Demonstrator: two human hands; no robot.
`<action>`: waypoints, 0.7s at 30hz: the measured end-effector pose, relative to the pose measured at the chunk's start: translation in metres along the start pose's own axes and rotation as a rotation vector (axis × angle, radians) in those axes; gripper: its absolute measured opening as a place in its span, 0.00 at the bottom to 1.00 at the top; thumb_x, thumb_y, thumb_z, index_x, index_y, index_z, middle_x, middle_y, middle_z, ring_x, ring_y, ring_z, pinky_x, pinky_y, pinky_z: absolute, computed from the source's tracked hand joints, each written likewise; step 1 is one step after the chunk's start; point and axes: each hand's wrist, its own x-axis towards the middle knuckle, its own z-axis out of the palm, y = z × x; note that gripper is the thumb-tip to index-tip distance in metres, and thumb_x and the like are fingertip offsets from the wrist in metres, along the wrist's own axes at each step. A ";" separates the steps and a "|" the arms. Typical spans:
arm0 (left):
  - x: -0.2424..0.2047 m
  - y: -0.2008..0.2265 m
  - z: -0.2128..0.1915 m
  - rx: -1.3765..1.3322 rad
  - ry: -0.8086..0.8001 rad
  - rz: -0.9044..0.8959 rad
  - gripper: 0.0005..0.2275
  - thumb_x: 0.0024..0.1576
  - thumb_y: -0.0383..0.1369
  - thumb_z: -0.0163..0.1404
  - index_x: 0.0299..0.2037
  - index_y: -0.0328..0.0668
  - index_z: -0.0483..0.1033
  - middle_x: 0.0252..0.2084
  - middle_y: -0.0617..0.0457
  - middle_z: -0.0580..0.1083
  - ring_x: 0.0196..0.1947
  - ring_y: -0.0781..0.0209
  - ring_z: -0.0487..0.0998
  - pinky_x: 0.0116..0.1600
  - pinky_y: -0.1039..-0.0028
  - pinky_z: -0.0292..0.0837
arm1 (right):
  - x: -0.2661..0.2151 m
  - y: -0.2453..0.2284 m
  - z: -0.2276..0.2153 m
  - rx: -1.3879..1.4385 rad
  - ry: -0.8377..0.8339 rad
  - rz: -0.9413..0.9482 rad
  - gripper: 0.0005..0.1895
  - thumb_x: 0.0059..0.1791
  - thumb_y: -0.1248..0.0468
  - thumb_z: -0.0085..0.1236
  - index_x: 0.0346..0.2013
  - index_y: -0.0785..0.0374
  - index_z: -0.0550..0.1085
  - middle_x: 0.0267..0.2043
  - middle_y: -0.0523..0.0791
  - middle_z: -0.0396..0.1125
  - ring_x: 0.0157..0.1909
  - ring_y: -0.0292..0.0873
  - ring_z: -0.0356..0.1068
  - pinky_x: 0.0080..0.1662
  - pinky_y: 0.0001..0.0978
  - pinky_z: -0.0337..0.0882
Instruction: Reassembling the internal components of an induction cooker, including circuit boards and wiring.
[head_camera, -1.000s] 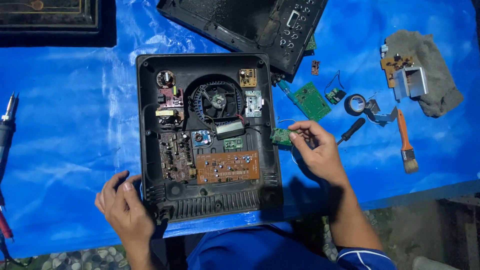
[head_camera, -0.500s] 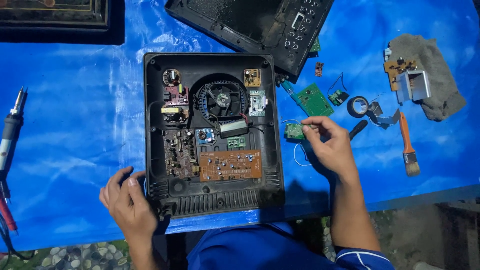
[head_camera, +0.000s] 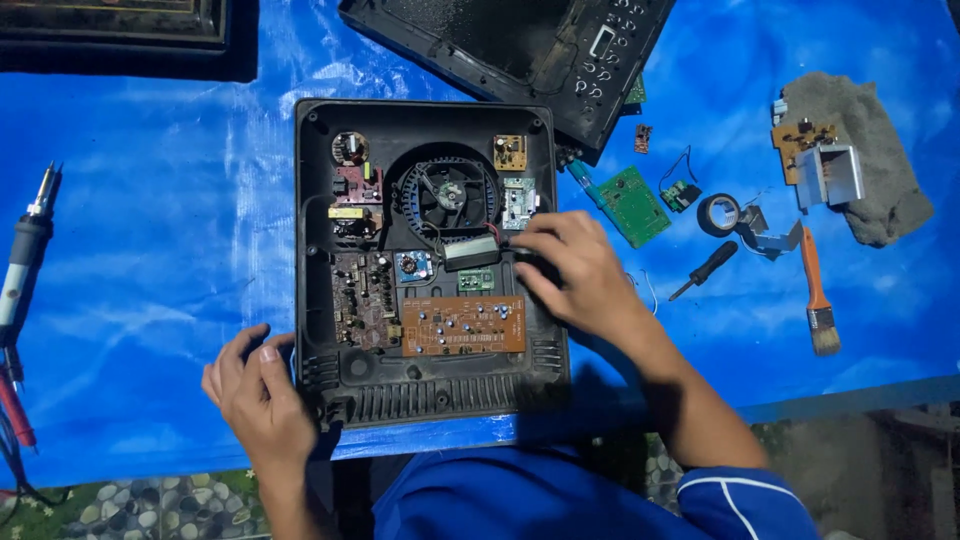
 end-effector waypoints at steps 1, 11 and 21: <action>-0.001 -0.001 0.000 0.002 0.003 -0.002 0.16 0.70 0.31 0.36 0.43 0.34 0.81 0.57 0.39 0.73 0.60 0.45 0.67 0.69 0.54 0.50 | 0.004 -0.001 0.005 0.002 -0.001 -0.003 0.15 0.45 0.68 0.66 0.47 0.66 0.77 0.51 0.49 0.69 0.51 0.50 0.67 0.55 0.41 0.67; 0.000 0.006 -0.003 -0.047 0.000 -0.022 0.16 0.70 0.32 0.37 0.43 0.35 0.80 0.58 0.42 0.72 0.60 0.47 0.67 0.71 0.53 0.47 | 0.024 -0.002 0.036 -0.032 -0.075 -0.101 0.13 0.46 0.67 0.66 0.45 0.64 0.78 0.47 0.46 0.70 0.47 0.45 0.67 0.51 0.38 0.66; 0.003 0.010 -0.004 -0.043 0.005 -0.015 0.15 0.69 0.31 0.37 0.43 0.32 0.80 0.58 0.40 0.72 0.59 0.46 0.66 0.69 0.54 0.48 | 0.020 0.018 -0.012 0.014 0.039 0.092 0.10 0.46 0.74 0.64 0.42 0.68 0.80 0.45 0.50 0.76 0.44 0.46 0.71 0.51 0.37 0.70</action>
